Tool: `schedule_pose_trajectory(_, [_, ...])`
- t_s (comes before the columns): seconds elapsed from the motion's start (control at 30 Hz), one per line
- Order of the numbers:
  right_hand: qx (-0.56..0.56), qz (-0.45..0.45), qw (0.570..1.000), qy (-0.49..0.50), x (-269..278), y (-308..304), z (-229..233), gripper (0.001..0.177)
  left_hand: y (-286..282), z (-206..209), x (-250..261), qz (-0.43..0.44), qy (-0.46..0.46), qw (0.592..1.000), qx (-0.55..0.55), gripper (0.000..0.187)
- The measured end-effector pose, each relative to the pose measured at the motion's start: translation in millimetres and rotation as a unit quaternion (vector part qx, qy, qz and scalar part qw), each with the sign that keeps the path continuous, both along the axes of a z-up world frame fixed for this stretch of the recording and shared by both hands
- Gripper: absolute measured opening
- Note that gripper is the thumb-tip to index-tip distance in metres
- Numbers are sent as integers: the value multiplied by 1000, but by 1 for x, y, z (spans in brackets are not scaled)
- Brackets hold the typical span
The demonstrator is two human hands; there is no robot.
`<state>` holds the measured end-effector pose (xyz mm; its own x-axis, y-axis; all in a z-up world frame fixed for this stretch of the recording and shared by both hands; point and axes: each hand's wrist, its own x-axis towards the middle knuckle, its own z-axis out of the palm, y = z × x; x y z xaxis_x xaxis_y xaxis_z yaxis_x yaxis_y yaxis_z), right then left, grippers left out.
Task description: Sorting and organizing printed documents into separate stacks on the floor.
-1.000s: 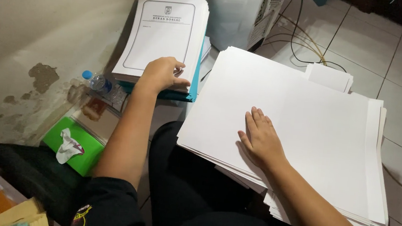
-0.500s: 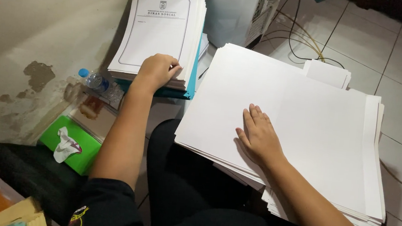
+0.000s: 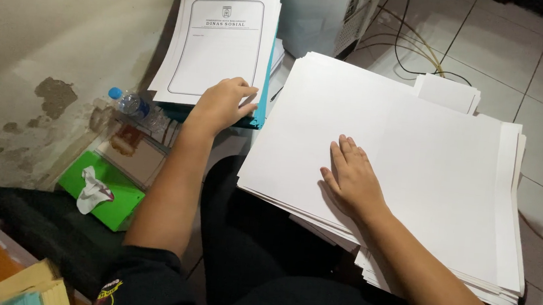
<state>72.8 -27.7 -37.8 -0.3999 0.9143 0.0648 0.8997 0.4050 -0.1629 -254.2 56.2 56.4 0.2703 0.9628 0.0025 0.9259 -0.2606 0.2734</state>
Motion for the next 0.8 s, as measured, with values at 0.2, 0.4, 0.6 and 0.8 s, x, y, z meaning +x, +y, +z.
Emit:
schedule_pose_trajectory(0.2, [8, 10, 1000, 12, 0, 4, 0, 73, 18, -27, -11, -34, -15, 969, 246, 10])
schedule_pose_trajectory(0.4, [-2, 17, 995, 101, 9, 5, -10, 73, -31, 11, 72, -160, -78, 875, 449, 13])
schedule_pose_trajectory(0.6, [-311, -177, 691, 628, 36, -42, 89, 55, -150, -11, 206, -285, -236, 842, 393, 13])
schedule_pose_trajectory(0.8, [-220, -389, 714, 539, 166, -89, 85, 53, -125, -50, 238, -399, -309, 826, 250, 33])
